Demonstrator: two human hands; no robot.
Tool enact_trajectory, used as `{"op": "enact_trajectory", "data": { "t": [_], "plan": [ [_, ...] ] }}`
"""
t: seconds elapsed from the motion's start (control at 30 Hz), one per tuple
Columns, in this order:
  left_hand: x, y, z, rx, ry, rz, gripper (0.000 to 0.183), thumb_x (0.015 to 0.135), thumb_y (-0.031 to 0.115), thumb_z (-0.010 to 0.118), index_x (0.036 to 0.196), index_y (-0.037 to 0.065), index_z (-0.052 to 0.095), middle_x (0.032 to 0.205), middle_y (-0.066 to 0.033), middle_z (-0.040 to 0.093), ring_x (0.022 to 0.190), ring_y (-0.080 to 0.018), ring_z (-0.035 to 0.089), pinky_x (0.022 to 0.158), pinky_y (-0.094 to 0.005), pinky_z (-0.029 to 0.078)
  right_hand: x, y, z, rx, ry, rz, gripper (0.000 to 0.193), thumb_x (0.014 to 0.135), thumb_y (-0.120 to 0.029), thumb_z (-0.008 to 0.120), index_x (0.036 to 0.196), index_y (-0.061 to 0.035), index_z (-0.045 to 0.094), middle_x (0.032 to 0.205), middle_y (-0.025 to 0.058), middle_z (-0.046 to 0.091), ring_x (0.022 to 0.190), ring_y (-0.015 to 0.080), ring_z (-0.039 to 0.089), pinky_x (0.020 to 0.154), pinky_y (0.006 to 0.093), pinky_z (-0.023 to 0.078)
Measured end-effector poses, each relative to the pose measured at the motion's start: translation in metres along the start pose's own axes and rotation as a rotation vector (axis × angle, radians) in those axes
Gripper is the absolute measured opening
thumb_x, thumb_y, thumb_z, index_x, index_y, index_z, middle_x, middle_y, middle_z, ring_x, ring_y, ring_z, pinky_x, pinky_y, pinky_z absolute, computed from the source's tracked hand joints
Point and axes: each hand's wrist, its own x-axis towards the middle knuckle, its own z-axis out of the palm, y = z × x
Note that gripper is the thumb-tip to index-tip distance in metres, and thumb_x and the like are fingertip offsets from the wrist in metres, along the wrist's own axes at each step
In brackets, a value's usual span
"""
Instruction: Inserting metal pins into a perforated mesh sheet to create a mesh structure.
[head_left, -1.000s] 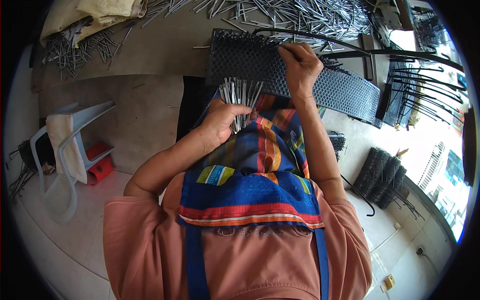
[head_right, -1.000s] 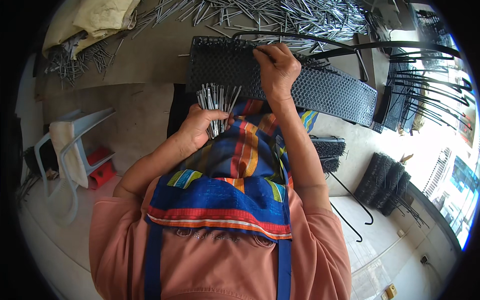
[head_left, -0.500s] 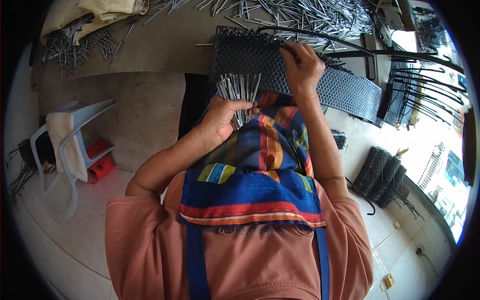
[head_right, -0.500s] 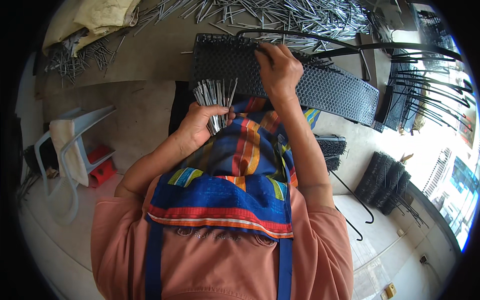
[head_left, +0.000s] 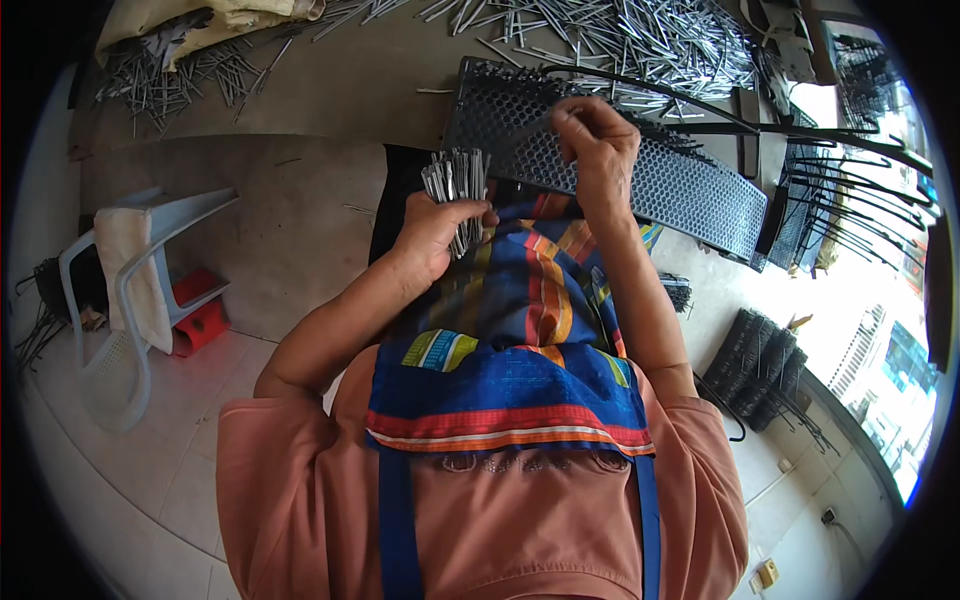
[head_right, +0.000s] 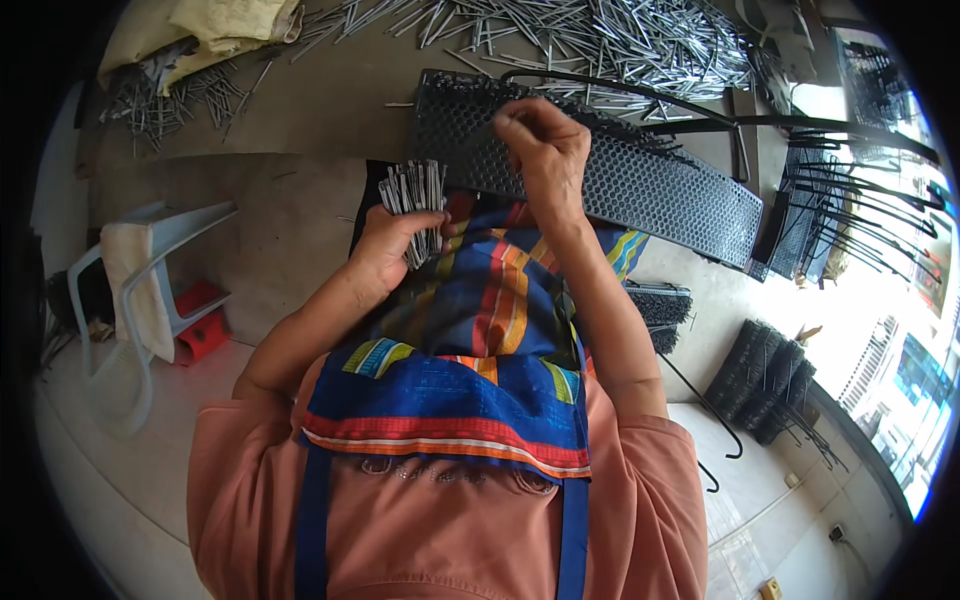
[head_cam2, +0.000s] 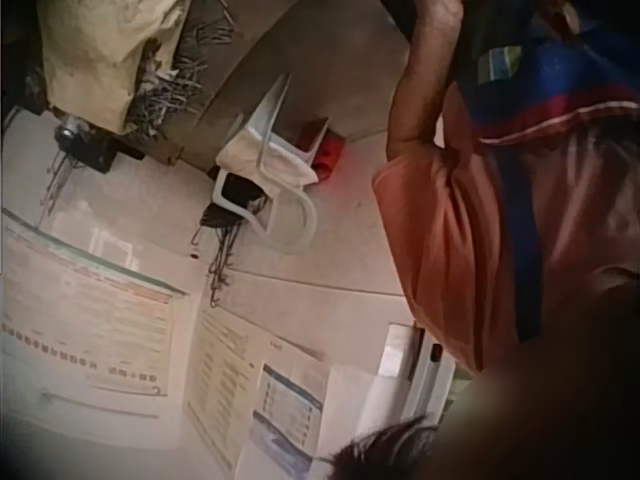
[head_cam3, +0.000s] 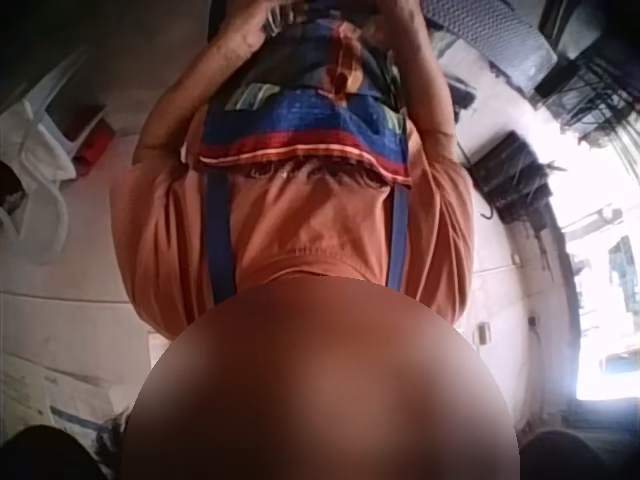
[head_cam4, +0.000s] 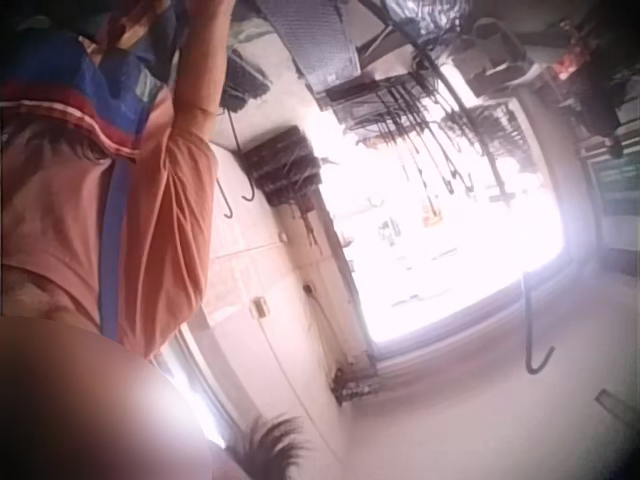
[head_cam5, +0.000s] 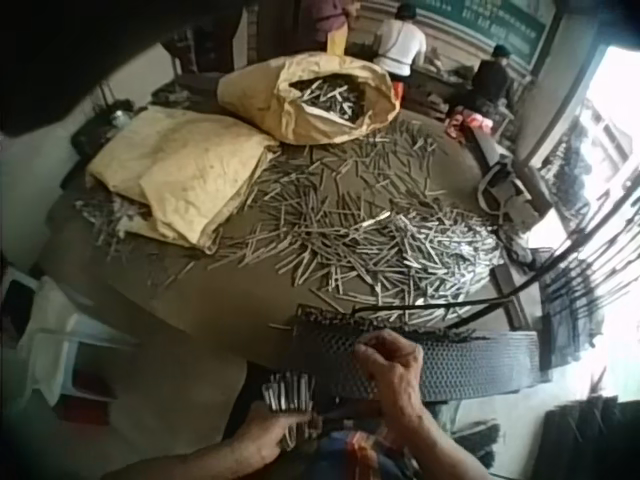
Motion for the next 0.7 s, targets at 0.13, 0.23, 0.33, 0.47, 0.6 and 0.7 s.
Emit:
{"op": "enact_trajectory", "data": {
  "t": [0.13, 0.23, 0.33, 0.47, 0.6, 0.7],
  "plan": [
    [-0.008, 0.006, 0.004, -0.061, -0.02, 0.028, 0.016, 0.077, -0.006, 0.069, 0.092, -0.003, 0.067, 0.083, -0.0144, 0.07, 0.069, -0.0258, 0.07, 0.057, -0.0361, 0.058, 0.029, 0.021, 0.026, -0.047, 0.072, -0.408, 0.01, 0.083, 0.003, 0.068, 0.091, -0.0014, 0.072, 0.076, -0.0029, 0.065, 0.058, 0.0006, 0.047, 0.052, 0.017, 0.035],
    [-0.001, 0.005, -0.002, -0.091, -0.016, 0.008, 0.015, 0.076, -0.007, 0.069, 0.091, -0.004, 0.067, 0.081, -0.0159, 0.07, 0.069, -0.0264, 0.07, 0.057, -0.036, 0.058, 0.037, 0.027, 0.038, -0.072, 0.094, -0.51, 0.009, 0.084, 0.003, 0.068, 0.091, -0.0012, 0.071, 0.076, -0.0033, 0.065, 0.063, 0.0008, 0.051, 0.056, 0.0167, 0.039],
    [-0.002, 0.003, -0.006, -0.044, -0.008, 0.002, 0.014, 0.075, -0.007, 0.068, 0.089, -0.006, 0.066, 0.08, -0.0167, 0.069, 0.067, -0.0262, 0.07, 0.057, -0.0356, 0.058, 0.034, 0.025, 0.036, -0.145, 0.078, -0.454, 0.01, 0.083, 0.003, 0.069, 0.092, -0.0006, 0.071, 0.077, -0.0031, 0.065, 0.071, 0.003, 0.055, 0.063, 0.0176, 0.043],
    [-0.006, 0.007, 0.0, -0.019, -0.051, 0.083, 0.012, 0.074, -0.008, 0.068, 0.086, -0.006, 0.066, 0.078, -0.0158, 0.069, 0.064, -0.0246, 0.069, 0.055, -0.0349, 0.058, 0.039, 0.029, 0.038, -0.27, 0.045, -0.57, 0.011, 0.081, 0.002, 0.071, 0.092, 0.0009, 0.071, 0.075, -0.0001, 0.065, 0.068, 0.0053, 0.056, 0.061, 0.0198, 0.045],
    [0.002, 0.005, -0.005, 0.013, -0.052, 0.042, 0.012, 0.073, -0.008, 0.068, 0.084, -0.005, 0.067, 0.078, -0.0154, 0.069, 0.064, -0.0243, 0.069, 0.056, -0.0351, 0.057, 0.039, 0.023, 0.047, -0.547, 0.052, -0.6, 0.012, 0.076, 0.001, 0.073, 0.088, -0.0011, 0.072, 0.072, 0.0072, 0.065, 0.06, 0.0107, 0.059, 0.058, 0.0235, 0.047],
    [0.002, 0.004, -0.004, 0.003, -0.048, 0.084, 0.014, 0.072, -0.008, 0.068, 0.085, -0.005, 0.067, 0.077, -0.0151, 0.069, 0.064, -0.0244, 0.069, 0.056, -0.0353, 0.057, 0.042, 0.021, 0.053, -0.628, 0.069, -0.586, 0.012, 0.076, 0.0, 0.074, 0.088, -0.0018, 0.072, 0.072, 0.0073, 0.065, 0.06, 0.0119, 0.06, 0.058, 0.0244, 0.047]
  ]
}}
